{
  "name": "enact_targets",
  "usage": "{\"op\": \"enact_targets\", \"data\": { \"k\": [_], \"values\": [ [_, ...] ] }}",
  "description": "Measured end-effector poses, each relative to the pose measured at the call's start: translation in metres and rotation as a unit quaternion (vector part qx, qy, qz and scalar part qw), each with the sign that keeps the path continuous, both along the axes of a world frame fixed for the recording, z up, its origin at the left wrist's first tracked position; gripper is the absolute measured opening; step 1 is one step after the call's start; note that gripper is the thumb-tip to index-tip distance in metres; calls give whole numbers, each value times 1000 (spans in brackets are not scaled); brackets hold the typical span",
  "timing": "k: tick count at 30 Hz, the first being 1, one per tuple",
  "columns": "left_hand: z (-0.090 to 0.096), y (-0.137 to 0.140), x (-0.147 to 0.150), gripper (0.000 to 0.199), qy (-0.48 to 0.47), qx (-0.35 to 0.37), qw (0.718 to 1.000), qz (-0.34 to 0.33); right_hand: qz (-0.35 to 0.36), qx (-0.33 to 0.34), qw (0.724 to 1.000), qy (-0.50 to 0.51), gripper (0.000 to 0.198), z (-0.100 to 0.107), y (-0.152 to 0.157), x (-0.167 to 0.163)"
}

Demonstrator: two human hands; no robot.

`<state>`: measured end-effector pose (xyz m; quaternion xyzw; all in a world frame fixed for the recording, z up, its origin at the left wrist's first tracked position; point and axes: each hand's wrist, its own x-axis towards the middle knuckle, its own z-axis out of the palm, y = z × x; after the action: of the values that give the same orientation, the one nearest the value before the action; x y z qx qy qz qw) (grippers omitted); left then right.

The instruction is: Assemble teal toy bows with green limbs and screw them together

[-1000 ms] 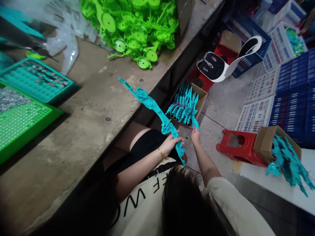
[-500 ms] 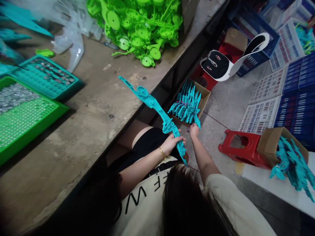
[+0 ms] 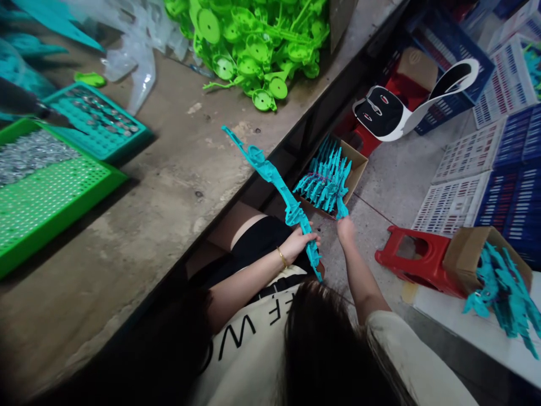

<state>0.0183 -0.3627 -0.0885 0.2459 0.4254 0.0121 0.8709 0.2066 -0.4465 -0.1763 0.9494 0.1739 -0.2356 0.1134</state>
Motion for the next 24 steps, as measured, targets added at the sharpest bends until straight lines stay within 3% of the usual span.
{"op": "enact_targets", "data": {
  "k": [10,16,20,22,24],
  "values": [
    [7,2,-3,51,-8,10,1000,5,31,20,999,-20,40,29,-13,7],
    [9,1,-2,54,-11,13,1000,0,75,25,994,78,38,52,-11,3],
    [21,3,-8,54,-24,34,999,10,89,80,992,51,30,96,-6,12],
    [36,7,-18,51,-55,70,996,18,98,144,985,-3,27,131,2,15],
    [56,11,-34,43,-115,146,982,15,108,249,961,-60,33,169,18,9]
  ]
}}
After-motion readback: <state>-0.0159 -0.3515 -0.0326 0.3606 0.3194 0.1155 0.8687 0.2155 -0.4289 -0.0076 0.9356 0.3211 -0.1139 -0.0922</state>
